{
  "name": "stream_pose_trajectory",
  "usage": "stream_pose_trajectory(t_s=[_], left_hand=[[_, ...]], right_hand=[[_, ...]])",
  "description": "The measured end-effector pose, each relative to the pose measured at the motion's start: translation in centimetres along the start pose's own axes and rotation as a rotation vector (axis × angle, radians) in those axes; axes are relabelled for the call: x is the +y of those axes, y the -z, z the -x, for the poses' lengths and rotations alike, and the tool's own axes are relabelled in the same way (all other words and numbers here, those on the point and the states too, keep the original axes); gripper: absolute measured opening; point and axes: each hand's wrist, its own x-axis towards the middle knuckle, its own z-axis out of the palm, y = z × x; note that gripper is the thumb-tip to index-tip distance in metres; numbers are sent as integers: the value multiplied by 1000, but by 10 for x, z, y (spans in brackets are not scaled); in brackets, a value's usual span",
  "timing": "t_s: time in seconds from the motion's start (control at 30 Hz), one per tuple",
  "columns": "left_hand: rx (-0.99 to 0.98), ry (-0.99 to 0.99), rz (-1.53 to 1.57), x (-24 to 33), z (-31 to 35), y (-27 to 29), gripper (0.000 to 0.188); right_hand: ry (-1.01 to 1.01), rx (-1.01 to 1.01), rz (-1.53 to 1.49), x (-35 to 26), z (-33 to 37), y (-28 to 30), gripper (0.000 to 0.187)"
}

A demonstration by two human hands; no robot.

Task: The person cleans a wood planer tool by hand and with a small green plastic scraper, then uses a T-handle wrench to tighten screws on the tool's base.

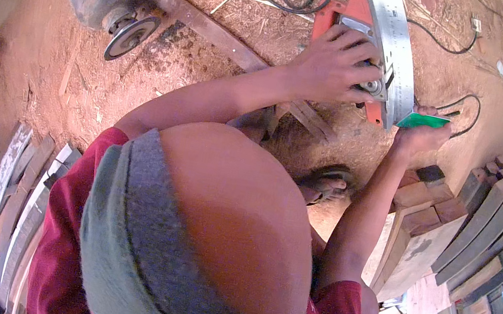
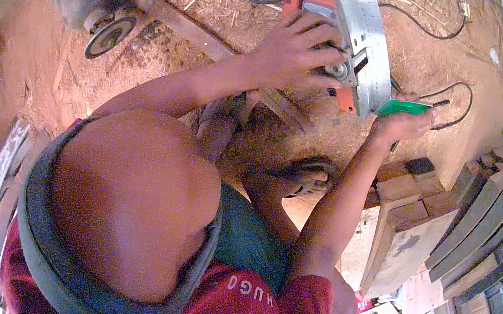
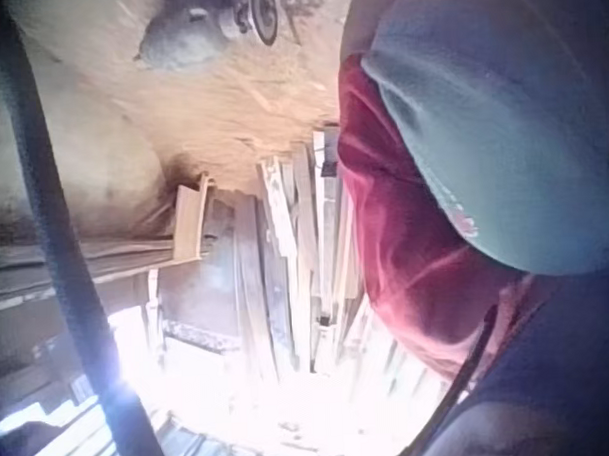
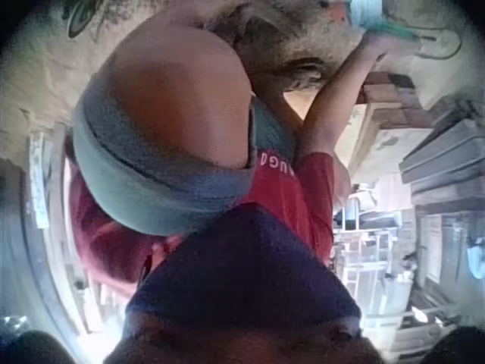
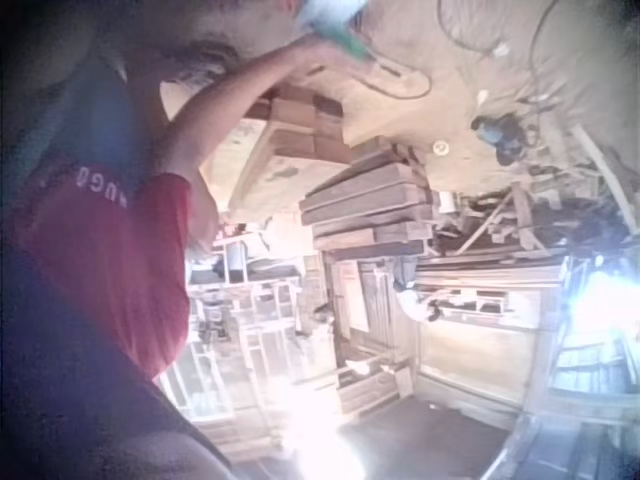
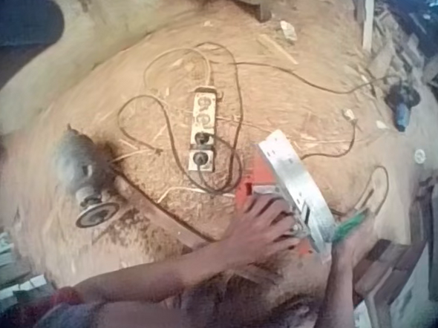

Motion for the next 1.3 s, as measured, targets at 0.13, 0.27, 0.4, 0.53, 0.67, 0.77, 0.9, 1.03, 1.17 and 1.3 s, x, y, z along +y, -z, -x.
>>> stream_pose_trajectory(t_s=[0.13,0.27,0.4,0.53,0.67,0.77,0.9,1.03,1.17,1.3], left_hand=[[-18,-7,-27,-1,3,2,45],[-10,18,-5,0,5,3,42],[-26,18,5,0,6,5,39],[-44,-16,24,0,9,2,40],[-73,-36,57,4,6,3,42],[-95,-29,62,4,8,6,43],[-78,-50,48,4,9,1,45],[-93,-56,48,4,8,1,47],[-70,-60,48,5,7,2,32],[-90,-58,74,3,9,2,33]], right_hand=[[22,-8,-9,3,4,-3,44],[-14,8,-32,1,4,-5,48],[39,7,21,-2,11,-12,49],[55,8,29,-2,13,-12,50],[205,151,299,5,1,-1,50],[101,86,136,-1,10,-12,52],[90,0,174,-4,13,-8,47],[77,7,115,-5,15,-12,50],[53,-15,-2,-1,9,-5,49],[54,58,-18,-1,11,-10,46]])
